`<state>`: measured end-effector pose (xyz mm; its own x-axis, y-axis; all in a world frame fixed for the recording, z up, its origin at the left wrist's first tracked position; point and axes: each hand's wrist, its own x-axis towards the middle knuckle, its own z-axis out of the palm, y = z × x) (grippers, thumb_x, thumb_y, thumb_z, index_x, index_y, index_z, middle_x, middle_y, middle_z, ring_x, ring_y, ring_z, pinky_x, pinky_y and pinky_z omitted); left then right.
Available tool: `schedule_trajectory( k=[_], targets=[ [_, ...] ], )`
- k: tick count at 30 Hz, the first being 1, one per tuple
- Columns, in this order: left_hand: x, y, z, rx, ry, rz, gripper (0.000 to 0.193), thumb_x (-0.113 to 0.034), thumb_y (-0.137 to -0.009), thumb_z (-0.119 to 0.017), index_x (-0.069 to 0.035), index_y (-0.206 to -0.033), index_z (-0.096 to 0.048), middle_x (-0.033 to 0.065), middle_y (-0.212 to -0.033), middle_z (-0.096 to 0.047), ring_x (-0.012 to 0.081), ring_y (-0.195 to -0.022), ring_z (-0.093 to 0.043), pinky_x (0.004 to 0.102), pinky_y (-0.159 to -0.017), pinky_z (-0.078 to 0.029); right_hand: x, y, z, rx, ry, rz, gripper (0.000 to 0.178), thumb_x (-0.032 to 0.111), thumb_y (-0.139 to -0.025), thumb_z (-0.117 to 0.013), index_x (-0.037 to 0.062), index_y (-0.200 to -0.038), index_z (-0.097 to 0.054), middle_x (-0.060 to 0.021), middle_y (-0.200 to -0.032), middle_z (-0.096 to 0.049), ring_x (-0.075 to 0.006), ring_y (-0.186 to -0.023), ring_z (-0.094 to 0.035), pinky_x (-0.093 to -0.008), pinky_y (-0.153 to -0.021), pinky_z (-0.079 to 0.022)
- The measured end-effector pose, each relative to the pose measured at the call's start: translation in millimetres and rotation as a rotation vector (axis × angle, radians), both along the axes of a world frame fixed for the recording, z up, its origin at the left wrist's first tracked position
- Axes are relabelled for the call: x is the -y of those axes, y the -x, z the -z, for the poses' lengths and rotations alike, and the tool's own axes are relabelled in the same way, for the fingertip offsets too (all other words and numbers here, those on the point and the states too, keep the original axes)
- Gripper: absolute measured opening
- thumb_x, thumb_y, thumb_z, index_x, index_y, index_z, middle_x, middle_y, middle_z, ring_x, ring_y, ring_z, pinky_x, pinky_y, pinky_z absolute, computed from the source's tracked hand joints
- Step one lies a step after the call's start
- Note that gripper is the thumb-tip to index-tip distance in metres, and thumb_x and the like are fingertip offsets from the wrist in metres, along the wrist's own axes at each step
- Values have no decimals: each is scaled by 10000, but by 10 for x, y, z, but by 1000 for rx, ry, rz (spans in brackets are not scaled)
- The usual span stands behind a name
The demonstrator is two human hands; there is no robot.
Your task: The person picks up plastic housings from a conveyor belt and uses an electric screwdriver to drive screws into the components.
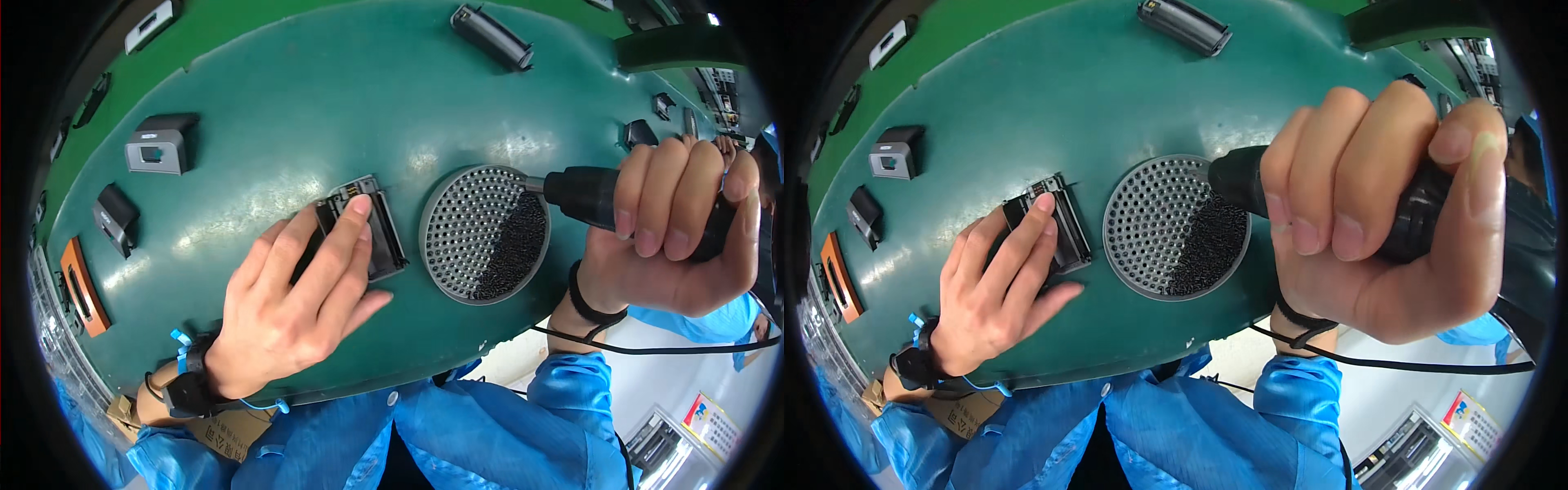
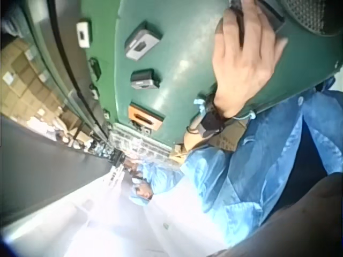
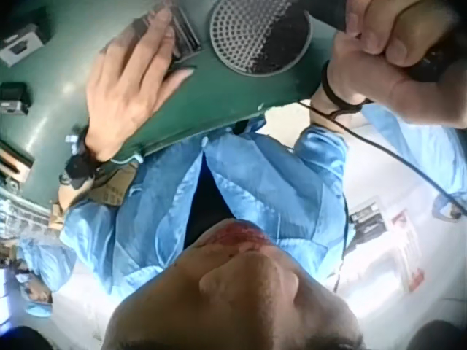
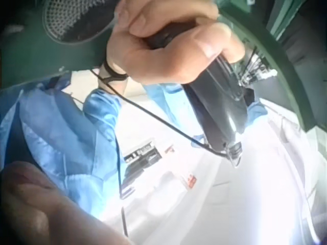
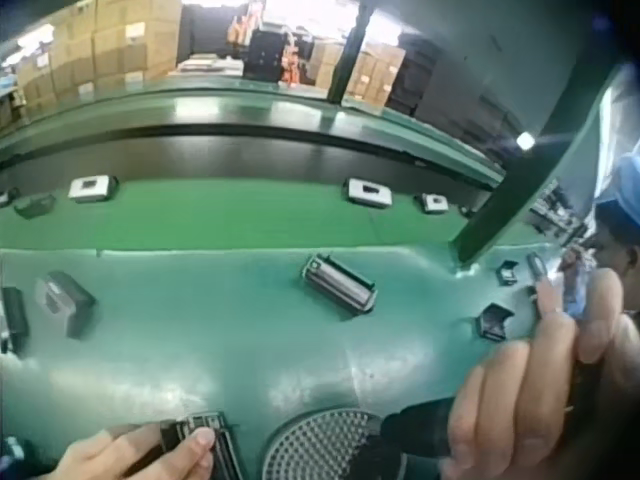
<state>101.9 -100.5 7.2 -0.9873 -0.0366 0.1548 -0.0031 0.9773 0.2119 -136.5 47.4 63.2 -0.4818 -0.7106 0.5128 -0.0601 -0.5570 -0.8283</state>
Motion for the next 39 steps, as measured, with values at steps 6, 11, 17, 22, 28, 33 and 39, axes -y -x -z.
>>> schedule_trajectory(
  k=[6,11,17,22,28,33,39],
  targets=[
    [39,38,151,-168,14,38,383,-191,-672,-778,17,-987,-712,155,-1268,-663,359,-1057,-648,414,-872,-587,117,33,107,-8,-69,26,221,261,-988,-407,74,-977,-524,29,-617,-456,-74,-480,-425,-248,-452,-386],
    [31,65,166,-202,-41,24,473,-191,-643,-807,67,-1022,-692,179,-1234,-671,381,-1033,-637,463,-856,-591,144,72,135,-30,-90,-12,230,256,-988,-403,69,-991,-537,33,-610,-440,-73,-470,-405,-246,-455,-375],
    [-13,51,200,-237,-46,37,480,-161,-617,-808,43,-1035,-691,174,-1239,-667,383,-1069,-639,459,-867,-606,174,-53,119,-89,-91,-26,246,254,-997,-388,65,-995,-546,26,-608,-434,-77,-467,-398,-251,-464,-377],
    [-54,29,217,-244,-75,19,465,-183,-621,-797,42,-1015,-693,172,-1249,-657,389,-1080,-641,457,-887,-610,222,-137,89,-87,-112,42,247,246,-1006,-393,59,-984,-554,21,-602,-420,-78,-467,-378,-254,-463,-357],
    [-53,-6,222,-270,-56,10,411,-183,-658,-762,39,-997,-695,167,-1234,-660,387,-1078,-647,446,-902,-602,239,77,-139,53,1,-235,378,295,-1027,-392,-22,-1146,-562,-11,-675,-482,-140,-570,-462,-275,-519,-406],
    [-83,36,275,-323,-92,-6,319,-138,-680,-722,35,-947,-693,144,-1187,-674,367,-1055,-660,420,-895,-602,355,-167,10,18,-46,-204,365,287,-1025,-393,-19,-1145,-552,-14,-679,-487,-142,-573,-469,-280,-525,-415],
    [-136,58,314,-400,-74,-43,212,-114,-684,-673,21,-847,-690,144,-1152,-682,351,-1051,-661,404,-895,-601,448,-296,130,-17,-76,-198,350,278,-1023,-394,-16,-1144,-541,-17,-684,-492,-144,-577,-476,-285,-531,-425]
  ],
)
